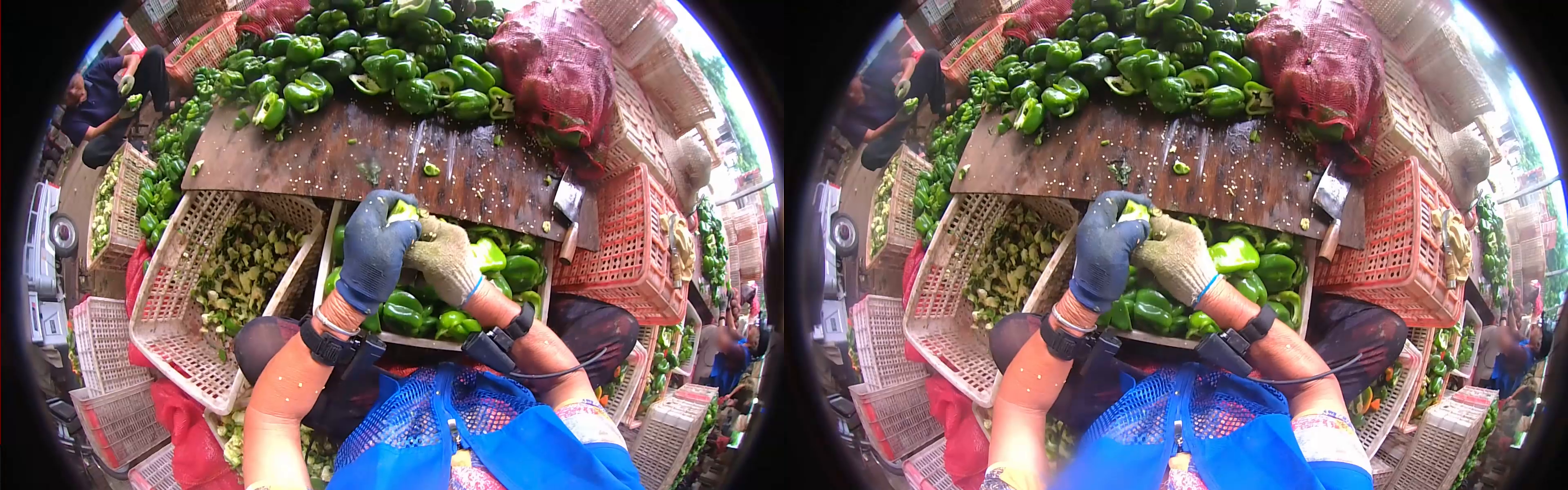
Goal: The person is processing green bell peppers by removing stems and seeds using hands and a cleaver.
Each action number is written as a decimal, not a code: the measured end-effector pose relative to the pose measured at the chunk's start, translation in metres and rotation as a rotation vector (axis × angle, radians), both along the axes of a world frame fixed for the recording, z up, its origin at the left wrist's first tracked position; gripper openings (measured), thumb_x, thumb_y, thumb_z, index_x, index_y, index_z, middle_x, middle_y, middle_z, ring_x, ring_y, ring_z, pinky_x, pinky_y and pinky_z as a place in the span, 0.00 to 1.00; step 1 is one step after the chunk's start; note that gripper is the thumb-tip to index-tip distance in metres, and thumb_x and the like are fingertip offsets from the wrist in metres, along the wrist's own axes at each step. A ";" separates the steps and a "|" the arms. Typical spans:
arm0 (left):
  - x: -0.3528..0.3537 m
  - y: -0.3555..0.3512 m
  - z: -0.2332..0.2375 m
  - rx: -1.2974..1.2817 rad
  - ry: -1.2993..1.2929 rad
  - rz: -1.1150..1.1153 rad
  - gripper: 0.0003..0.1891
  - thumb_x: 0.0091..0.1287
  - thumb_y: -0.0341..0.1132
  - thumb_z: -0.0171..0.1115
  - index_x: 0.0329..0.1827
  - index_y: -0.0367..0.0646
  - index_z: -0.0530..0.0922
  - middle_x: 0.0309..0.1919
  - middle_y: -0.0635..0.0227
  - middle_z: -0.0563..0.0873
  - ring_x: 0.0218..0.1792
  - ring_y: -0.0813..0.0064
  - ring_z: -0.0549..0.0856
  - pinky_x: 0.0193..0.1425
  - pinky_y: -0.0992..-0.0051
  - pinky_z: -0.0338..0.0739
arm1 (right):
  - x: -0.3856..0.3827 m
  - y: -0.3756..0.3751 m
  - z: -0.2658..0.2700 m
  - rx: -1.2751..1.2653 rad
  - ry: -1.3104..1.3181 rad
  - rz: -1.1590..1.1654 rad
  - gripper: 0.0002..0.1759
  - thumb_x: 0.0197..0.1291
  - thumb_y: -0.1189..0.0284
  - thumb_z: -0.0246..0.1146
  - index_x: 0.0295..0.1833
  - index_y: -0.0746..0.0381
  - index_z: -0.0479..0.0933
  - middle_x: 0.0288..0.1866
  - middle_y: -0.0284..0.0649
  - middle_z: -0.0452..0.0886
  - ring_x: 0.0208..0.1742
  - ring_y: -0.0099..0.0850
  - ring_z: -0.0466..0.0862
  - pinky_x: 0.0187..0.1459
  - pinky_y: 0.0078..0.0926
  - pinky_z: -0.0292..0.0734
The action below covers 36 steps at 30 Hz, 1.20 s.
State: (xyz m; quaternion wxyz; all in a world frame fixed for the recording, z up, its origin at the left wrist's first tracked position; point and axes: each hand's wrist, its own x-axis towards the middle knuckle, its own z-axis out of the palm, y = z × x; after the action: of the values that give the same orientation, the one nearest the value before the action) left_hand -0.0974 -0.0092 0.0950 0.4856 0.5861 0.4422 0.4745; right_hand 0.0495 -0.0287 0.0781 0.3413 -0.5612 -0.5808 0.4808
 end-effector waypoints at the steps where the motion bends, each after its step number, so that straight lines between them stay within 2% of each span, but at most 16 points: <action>1: -0.001 0.000 -0.002 0.093 0.095 0.032 0.14 0.62 0.25 0.61 0.51 0.34 0.81 0.45 0.61 0.85 0.48 0.74 0.84 0.58 0.72 0.79 | -0.006 0.000 -0.001 0.119 0.064 0.003 0.19 0.59 0.64 0.69 0.53 0.62 0.86 0.42 0.49 0.89 0.43 0.41 0.90 0.48 0.37 0.83; 5: -0.002 0.004 -0.011 0.339 0.241 0.152 0.14 0.60 0.23 0.63 0.50 0.34 0.81 0.43 0.62 0.86 0.45 0.72 0.85 0.55 0.71 0.80 | -0.011 0.004 0.011 0.039 -0.052 0.039 0.16 0.63 0.64 0.68 0.50 0.63 0.84 0.37 0.46 0.88 0.42 0.37 0.90 0.45 0.36 0.83; 7: -0.003 0.012 -0.013 0.686 0.420 0.238 0.15 0.59 0.21 0.65 0.50 0.35 0.82 0.42 0.63 0.86 0.44 0.72 0.86 0.54 0.71 0.81 | -0.018 0.002 0.014 -0.306 0.254 -0.054 0.14 0.66 0.64 0.67 0.49 0.63 0.83 0.34 0.45 0.87 0.40 0.34 0.90 0.42 0.35 0.83; 8: -0.005 0.012 -0.012 0.604 0.371 0.232 0.15 0.58 0.21 0.65 0.50 0.35 0.82 0.43 0.63 0.87 0.44 0.72 0.86 0.54 0.71 0.81 | -0.020 0.001 0.014 -0.482 0.402 -0.101 0.13 0.67 0.64 0.67 0.49 0.64 0.83 0.32 0.44 0.86 0.39 0.32 0.90 0.41 0.34 0.83; 9: -0.008 0.012 -0.010 0.523 0.319 0.226 0.16 0.58 0.20 0.66 0.50 0.35 0.82 0.43 0.63 0.87 0.44 0.72 0.86 0.53 0.71 0.81 | -0.018 0.003 0.012 -0.383 0.414 -0.035 0.12 0.69 0.66 0.67 0.49 0.64 0.84 0.29 0.42 0.85 0.38 0.26 0.89 0.40 0.33 0.84; 12: -0.030 0.021 -0.005 0.433 0.246 0.373 0.17 0.59 0.20 0.67 0.52 0.38 0.84 0.42 0.63 0.88 0.42 0.71 0.87 0.51 0.71 0.82 | 0.000 0.017 0.020 0.093 -0.010 0.142 0.12 0.66 0.67 0.70 0.49 0.63 0.85 0.33 0.42 0.87 0.38 0.30 0.90 0.42 0.32 0.85; 13: -0.044 0.025 0.008 0.485 0.473 0.570 0.16 0.57 0.24 0.71 0.50 0.39 0.85 0.42 0.56 0.88 0.42 0.57 0.88 0.52 0.63 0.82 | 0.015 0.035 0.017 0.359 -0.139 0.155 0.12 0.64 0.67 0.72 0.49 0.61 0.87 0.38 0.42 0.89 0.40 0.35 0.90 0.45 0.32 0.86; 14: -0.068 0.034 0.011 0.458 0.567 0.698 0.19 0.58 0.25 0.72 0.54 0.39 0.83 0.44 0.55 0.88 0.44 0.55 0.88 0.55 0.61 0.82 | 0.035 0.059 0.002 0.607 -0.192 0.079 0.13 0.62 0.65 0.73 0.50 0.58 0.87 0.44 0.43 0.90 0.43 0.41 0.90 0.49 0.34 0.86; 17: -0.121 0.048 0.014 0.479 1.031 0.953 0.41 0.58 0.28 0.74 0.77 0.35 0.68 0.68 0.41 0.78 0.68 0.43 0.78 0.74 0.55 0.73 | 0.100 0.146 0.007 0.875 -0.816 -0.084 0.26 0.50 0.70 0.72 0.59 0.57 0.83 0.57 0.47 0.86 0.57 0.47 0.86 0.59 0.43 0.83; 19: -0.113 0.049 0.007 0.495 0.956 0.878 0.37 0.60 0.27 0.74 0.75 0.34 0.71 0.69 0.43 0.79 0.69 0.46 0.79 0.75 0.57 0.71 | 0.136 0.204 -0.015 0.929 -1.145 -0.093 0.36 0.48 0.70 0.72 0.68 0.55 0.77 0.62 0.45 0.82 0.63 0.46 0.82 0.61 0.44 0.80; 25: -0.059 0.052 -0.012 0.345 0.724 0.358 0.25 0.60 0.23 0.70 0.64 0.34 0.81 0.56 0.51 0.88 0.57 0.59 0.88 0.65 0.65 0.80 | 0.119 0.267 -0.027 0.667 -1.493 0.038 0.26 0.55 0.71 0.66 0.63 0.53 0.78 0.51 0.42 0.84 0.55 0.47 0.84 0.52 0.46 0.82; 26: -0.054 0.053 -0.012 0.323 0.659 0.288 0.24 0.60 0.22 0.69 0.62 0.35 0.83 0.53 0.52 0.89 0.55 0.61 0.89 0.63 0.67 0.82 | 0.122 0.271 -0.023 0.608 -1.491 0.045 0.32 0.54 0.66 0.70 0.68 0.52 0.76 0.48 0.42 0.84 0.53 0.47 0.85 0.53 0.47 0.82; 30: -0.042 0.053 -0.017 0.240 0.509 0.205 0.23 0.61 0.23 0.69 0.62 0.34 0.83 0.50 0.54 0.90 0.51 0.66 0.91 0.59 0.69 0.84 | 0.128 0.239 -0.015 0.505 -0.941 -0.246 0.28 0.54 0.62 0.70 0.62 0.58 0.82 0.56 0.51 0.87 0.55 0.50 0.87 0.56 0.43 0.82; 31: -0.039 0.052 -0.020 0.200 0.469 0.196 0.23 0.62 0.23 0.69 0.62 0.34 0.83 0.51 0.54 0.91 0.51 0.67 0.91 0.58 0.69 0.84 | 0.140 0.226 -0.020 0.563 -0.756 -0.231 0.32 0.54 0.63 0.69 0.66 0.60 0.81 0.59 0.51 0.87 0.56 0.47 0.88 0.57 0.40 0.82; 34: -0.024 0.046 -0.013 0.068 0.307 0.125 0.28 0.64 0.27 0.70 0.69 0.34 0.78 0.55 0.52 0.89 0.53 0.69 0.90 0.60 0.70 0.83 | 0.134 0.167 0.001 0.025 0.280 -0.135 0.32 0.56 0.71 0.66 0.68 0.68 0.78 0.54 0.41 0.88 0.46 0.30 0.89 0.49 0.29 0.84; 36: -0.010 0.044 -0.016 -0.015 0.167 0.115 0.32 0.64 0.30 0.71 0.73 0.34 0.74 0.58 0.50 0.88 0.54 0.68 0.89 0.61 0.70 0.83 | 0.124 0.135 0.008 -0.092 0.515 -0.005 0.34 0.55 0.74 0.65 0.70 0.70 0.75 0.54 0.40 0.87 0.45 0.27 0.88 0.47 0.26 0.84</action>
State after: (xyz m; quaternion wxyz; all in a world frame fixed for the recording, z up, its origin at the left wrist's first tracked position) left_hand -0.1072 0.0345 0.0787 0.4235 0.5934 0.5176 0.4479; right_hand 0.1732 0.1066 0.0860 0.4532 -0.4369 -0.4510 0.6328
